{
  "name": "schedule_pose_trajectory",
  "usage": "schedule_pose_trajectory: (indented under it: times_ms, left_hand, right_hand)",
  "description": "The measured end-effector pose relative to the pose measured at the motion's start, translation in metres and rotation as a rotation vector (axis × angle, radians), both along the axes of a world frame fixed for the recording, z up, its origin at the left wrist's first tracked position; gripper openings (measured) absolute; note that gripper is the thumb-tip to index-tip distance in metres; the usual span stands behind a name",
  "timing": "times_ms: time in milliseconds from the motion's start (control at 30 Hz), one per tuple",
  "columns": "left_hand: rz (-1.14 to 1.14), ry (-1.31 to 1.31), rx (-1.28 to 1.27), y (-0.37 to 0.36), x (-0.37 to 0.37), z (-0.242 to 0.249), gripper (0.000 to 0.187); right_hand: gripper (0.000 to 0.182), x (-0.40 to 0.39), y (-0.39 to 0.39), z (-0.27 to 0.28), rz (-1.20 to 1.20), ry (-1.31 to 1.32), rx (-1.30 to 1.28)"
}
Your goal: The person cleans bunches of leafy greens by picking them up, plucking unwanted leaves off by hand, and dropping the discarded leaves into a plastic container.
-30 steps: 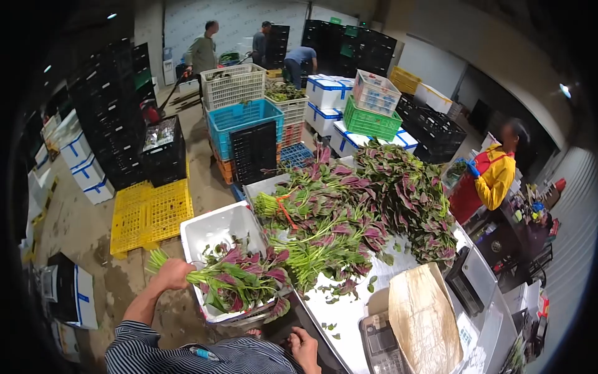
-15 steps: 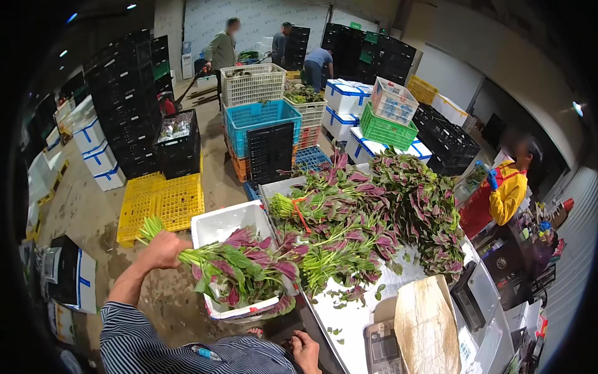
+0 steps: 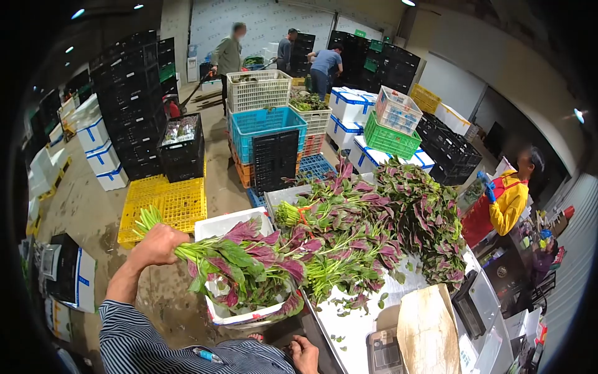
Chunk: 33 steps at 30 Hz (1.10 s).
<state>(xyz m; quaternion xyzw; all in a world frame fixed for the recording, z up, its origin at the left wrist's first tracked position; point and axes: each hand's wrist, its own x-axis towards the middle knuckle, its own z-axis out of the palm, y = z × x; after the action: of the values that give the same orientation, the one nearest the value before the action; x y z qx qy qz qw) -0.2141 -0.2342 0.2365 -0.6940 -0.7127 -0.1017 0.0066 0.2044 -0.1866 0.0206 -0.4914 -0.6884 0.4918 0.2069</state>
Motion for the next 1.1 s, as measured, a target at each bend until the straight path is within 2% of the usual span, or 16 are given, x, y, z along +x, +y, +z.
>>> schedule_pose_trajectory:
  times_ms: [333, 433, 600, 700, 1100]
  left_hand:
    - [0.005, -0.005, 0.016, 0.004, -0.010, -0.006, 0.020]
    - [0.016, -0.007, 0.004, 0.007, -0.011, -0.006, 0.021]
    - [-0.002, -0.009, 0.009, 0.012, -0.010, 0.000, 0.021]
    - [-0.021, 0.006, 0.009, 0.016, -0.007, 0.004, 0.020]
    - [-0.055, 0.002, 0.024, 0.028, -0.005, 0.000, 0.021]
  right_hand:
    - [0.031, -0.006, 0.005, -0.012, 0.021, -0.006, 0.049]
    - [0.023, -0.013, 0.006, -0.008, -0.059, 0.048, -0.003]
    - [0.023, -0.011, 0.007, -0.004, -0.072, 0.043, 0.002]
    - [0.031, -0.006, 0.006, -0.003, 0.028, -0.055, 0.047]
    - [0.031, -0.001, 0.006, -0.007, -0.004, -0.051, 0.016]
